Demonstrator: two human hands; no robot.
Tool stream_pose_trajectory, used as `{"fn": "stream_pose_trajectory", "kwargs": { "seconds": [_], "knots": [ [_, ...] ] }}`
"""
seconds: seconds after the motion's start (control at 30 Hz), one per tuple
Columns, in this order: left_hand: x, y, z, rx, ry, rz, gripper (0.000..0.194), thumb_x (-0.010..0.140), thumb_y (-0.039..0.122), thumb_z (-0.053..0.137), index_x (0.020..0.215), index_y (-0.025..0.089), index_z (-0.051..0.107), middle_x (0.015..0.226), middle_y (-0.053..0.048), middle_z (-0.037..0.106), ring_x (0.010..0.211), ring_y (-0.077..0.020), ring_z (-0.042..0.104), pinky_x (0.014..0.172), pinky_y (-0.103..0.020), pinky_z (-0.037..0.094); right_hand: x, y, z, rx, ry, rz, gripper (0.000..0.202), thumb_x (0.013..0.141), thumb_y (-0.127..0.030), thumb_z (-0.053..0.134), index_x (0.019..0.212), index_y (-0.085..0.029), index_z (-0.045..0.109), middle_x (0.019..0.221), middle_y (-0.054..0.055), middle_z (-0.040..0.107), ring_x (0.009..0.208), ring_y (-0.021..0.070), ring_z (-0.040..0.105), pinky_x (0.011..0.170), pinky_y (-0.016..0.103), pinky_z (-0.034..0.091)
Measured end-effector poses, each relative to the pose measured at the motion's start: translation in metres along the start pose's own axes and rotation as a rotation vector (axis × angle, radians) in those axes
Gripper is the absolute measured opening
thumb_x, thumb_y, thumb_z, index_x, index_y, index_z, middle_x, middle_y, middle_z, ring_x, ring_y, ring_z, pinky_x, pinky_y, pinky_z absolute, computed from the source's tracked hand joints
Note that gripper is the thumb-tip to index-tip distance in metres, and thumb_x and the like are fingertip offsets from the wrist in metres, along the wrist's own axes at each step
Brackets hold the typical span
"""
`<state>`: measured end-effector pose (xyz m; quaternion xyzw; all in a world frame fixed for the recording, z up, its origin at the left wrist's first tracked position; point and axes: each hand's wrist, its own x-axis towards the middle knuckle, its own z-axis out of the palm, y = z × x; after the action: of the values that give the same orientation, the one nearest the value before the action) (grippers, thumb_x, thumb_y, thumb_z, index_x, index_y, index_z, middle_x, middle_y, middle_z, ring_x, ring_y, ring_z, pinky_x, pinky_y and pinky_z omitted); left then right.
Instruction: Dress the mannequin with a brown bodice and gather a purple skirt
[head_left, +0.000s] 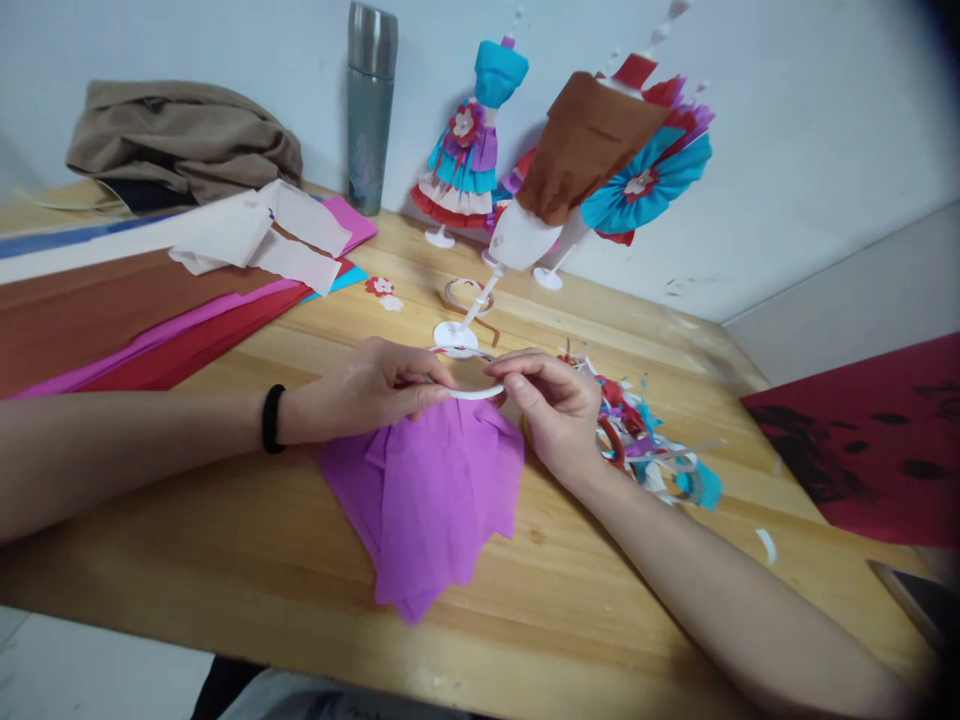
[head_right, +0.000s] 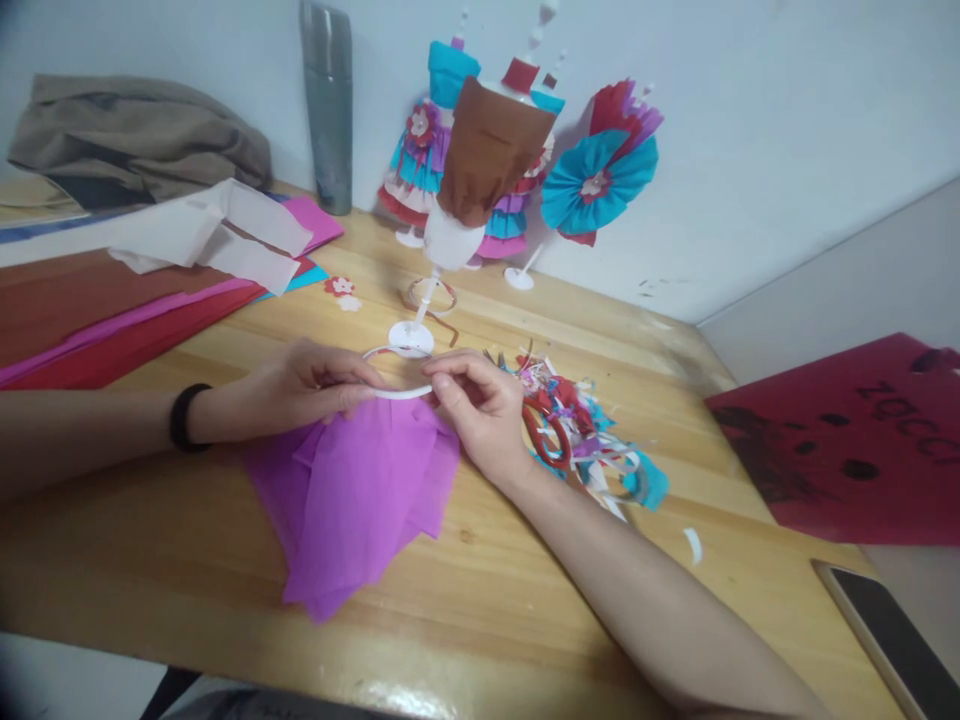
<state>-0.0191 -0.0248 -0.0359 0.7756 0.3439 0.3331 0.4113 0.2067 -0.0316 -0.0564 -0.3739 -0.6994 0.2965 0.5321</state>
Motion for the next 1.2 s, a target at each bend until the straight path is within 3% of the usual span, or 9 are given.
{"fn": "stream_pose_trajectory", "kwargs": {
  "seconds": [0.1, 0.2, 0.33, 0.53, 0.77, 0.87, 1.03, 1.2],
  "knots": [
    [0.001, 0.001, -0.002, -0.02, -0.03, -0.047, 0.017, 0.086, 0.022, 0.053, 0.083, 0.012, 0.066, 0.057, 0.003, 0.059, 0.052, -0.007, 0.05, 0.052, -0.018, 0.037, 0.0, 0.001, 0.0, 0.026, -0.015, 0.026, 0.01, 0.087, -0.025, 0.064, 0.088, -0.023, 0.073, 0.094, 0.005, 0.072, 0.079, 0.0175, 0.067, 0.065, 0.031, 0.056],
    [0.002, 0.001, -0.003, 0.002, 0.033, -0.037, 0.014, 0.085, 0.023, 0.056, 0.078, 0.013, 0.063, 0.058, 0.003, 0.057, 0.054, -0.0076, 0.05, 0.052, -0.018, 0.036, 0.001, 0.0, 0.001, 0.042, 0.035, 0.027, 0.007, 0.085, -0.025, 0.066, 0.089, -0.023, 0.072, 0.103, 0.006, 0.072, 0.086, 0.0188, 0.068, 0.065, 0.031, 0.058],
    [0.003, 0.004, -0.003, 0.016, 0.115, 0.03, 0.015, 0.083, 0.022, 0.056, 0.074, 0.013, 0.063, 0.058, 0.004, 0.052, 0.054, -0.0067, 0.045, 0.05, -0.019, 0.032, 0.004, 0.002, 0.002, 0.049, 0.092, 0.106, 0.011, 0.082, -0.029, 0.07, 0.089, -0.022, 0.067, 0.108, 0.006, 0.069, 0.067, 0.0137, 0.063, 0.049, 0.026, 0.051],
    [0.001, 0.006, -0.003, 0.008, 0.11, 0.027, 0.012, 0.081, 0.021, 0.059, 0.072, 0.014, 0.062, 0.058, 0.004, 0.053, 0.055, -0.007, 0.046, 0.051, -0.018, 0.034, 0.005, 0.008, 0.001, 0.062, 0.114, 0.103, 0.011, 0.082, -0.027, 0.069, 0.075, -0.021, 0.063, 0.078, 0.0, 0.062, 0.057, 0.0104, 0.056, 0.05, 0.025, 0.045],
    [0.003, -0.005, -0.01, -0.409, 0.051, -0.063, 0.014, 0.08, 0.03, 0.066, 0.077, 0.017, 0.063, 0.064, 0.001, 0.066, 0.052, -0.0086, 0.057, 0.05, -0.018, 0.043, 0.012, 0.01, -0.003, 0.165, 0.221, 0.292, 0.02, 0.076, -0.034, 0.073, 0.073, -0.021, 0.059, 0.055, -0.005, 0.056, 0.045, 0.0092, 0.05, 0.044, 0.023, 0.036],
    [0.009, -0.01, -0.015, -0.585, 0.065, -0.084, 0.018, 0.079, 0.032, 0.069, 0.075, 0.016, 0.063, 0.062, -0.001, 0.067, 0.048, -0.0087, 0.057, 0.048, -0.018, 0.045, 0.016, 0.011, -0.003, 0.214, 0.284, 0.376, 0.028, 0.069, -0.04, 0.078, 0.07, -0.021, 0.058, 0.057, -0.005, 0.057, 0.043, 0.0085, 0.05, 0.041, 0.022, 0.034],
    [0.016, -0.013, -0.018, -0.87, 0.137, -0.236, 0.018, 0.075, 0.031, 0.069, 0.075, 0.014, 0.065, 0.056, 0.0, 0.064, 0.043, -0.0074, 0.053, 0.041, -0.015, 0.039, 0.02, 0.014, -0.007, 0.309, 0.392, 0.47, 0.032, 0.061, -0.038, 0.082, 0.069, -0.019, 0.057, 0.067, -0.004, 0.062, 0.044, 0.0064, 0.051, 0.039, 0.019, 0.036],
    [0.016, -0.014, -0.019, -0.931, 0.153, -0.314, 0.016, 0.075, 0.031, 0.066, 0.075, 0.015, 0.064, 0.053, 0.001, 0.06, 0.042, -0.0072, 0.051, 0.04, -0.015, 0.037, 0.02, 0.019, -0.008, 0.373, 0.429, 0.52, 0.034, 0.061, -0.038, 0.079, 0.073, -0.019, 0.053, 0.073, -0.003, 0.063, 0.045, 0.0061, 0.051, 0.039, 0.019, 0.037]
  ]
}}
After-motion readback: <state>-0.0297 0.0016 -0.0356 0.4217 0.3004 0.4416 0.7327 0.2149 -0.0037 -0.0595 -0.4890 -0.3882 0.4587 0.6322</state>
